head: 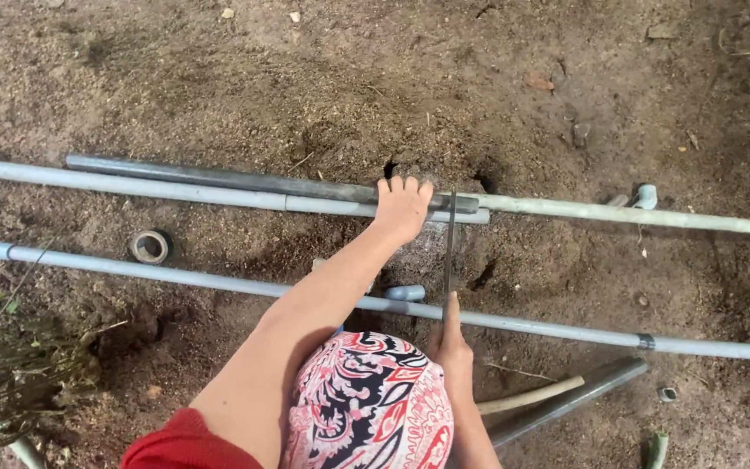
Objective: The person sits on the ground and assembles a metal pipe structure by connecting various pipe segments and elbow joints. They use a wooden stick to tap the joints into place and later use a hand saw to cut a pipe segment to the required length.
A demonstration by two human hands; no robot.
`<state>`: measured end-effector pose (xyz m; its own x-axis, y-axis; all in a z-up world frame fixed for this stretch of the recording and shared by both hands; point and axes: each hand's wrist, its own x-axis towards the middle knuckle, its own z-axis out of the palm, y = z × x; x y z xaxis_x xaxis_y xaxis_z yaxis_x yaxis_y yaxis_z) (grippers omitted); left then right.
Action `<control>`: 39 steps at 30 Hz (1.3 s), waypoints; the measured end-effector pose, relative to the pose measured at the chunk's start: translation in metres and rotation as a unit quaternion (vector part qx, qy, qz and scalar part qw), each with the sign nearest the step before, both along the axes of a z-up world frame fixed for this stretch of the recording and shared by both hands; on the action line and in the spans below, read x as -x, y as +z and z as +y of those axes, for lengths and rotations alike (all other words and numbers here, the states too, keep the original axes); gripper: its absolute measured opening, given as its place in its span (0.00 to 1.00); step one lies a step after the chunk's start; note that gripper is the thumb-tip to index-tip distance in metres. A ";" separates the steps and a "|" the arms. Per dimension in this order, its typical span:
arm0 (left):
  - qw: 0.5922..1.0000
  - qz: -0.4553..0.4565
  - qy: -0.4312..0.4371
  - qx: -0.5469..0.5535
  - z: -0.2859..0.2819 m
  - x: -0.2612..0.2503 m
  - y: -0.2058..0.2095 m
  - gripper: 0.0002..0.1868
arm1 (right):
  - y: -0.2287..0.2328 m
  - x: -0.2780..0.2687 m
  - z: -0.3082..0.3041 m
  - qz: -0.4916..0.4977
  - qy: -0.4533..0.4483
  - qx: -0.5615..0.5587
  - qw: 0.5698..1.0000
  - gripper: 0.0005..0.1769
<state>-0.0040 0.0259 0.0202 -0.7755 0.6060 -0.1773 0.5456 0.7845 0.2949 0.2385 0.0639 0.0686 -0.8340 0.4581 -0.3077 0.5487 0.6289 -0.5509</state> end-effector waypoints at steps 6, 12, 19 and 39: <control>1.000 0.006 -0.002 -0.006 0.000 0.002 -0.004 0.15 | 0.007 0.003 -0.008 -0.010 0.002 -0.001 1.000 0.44; 1.000 0.002 -0.001 -0.014 -0.001 0.001 -0.001 0.15 | -0.014 0.005 0.001 0.027 0.017 -0.044 0.999 0.43; 0.999 0.025 0.024 -0.017 0.011 0.003 -0.042 0.18 | 0.029 0.049 -0.010 -0.052 -0.023 -0.063 0.996 0.32; 1.000 -0.004 0.010 0.003 0.012 0.008 -0.048 0.22 | -0.002 0.039 -0.003 -0.060 -0.023 -0.076 0.995 0.35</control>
<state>-0.0119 0.0378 -0.0278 -0.7858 0.5896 -0.1870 0.5274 0.7966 0.2953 0.1996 0.0604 0.0664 -0.7727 0.5439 -0.3273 0.6347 0.6728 -0.3802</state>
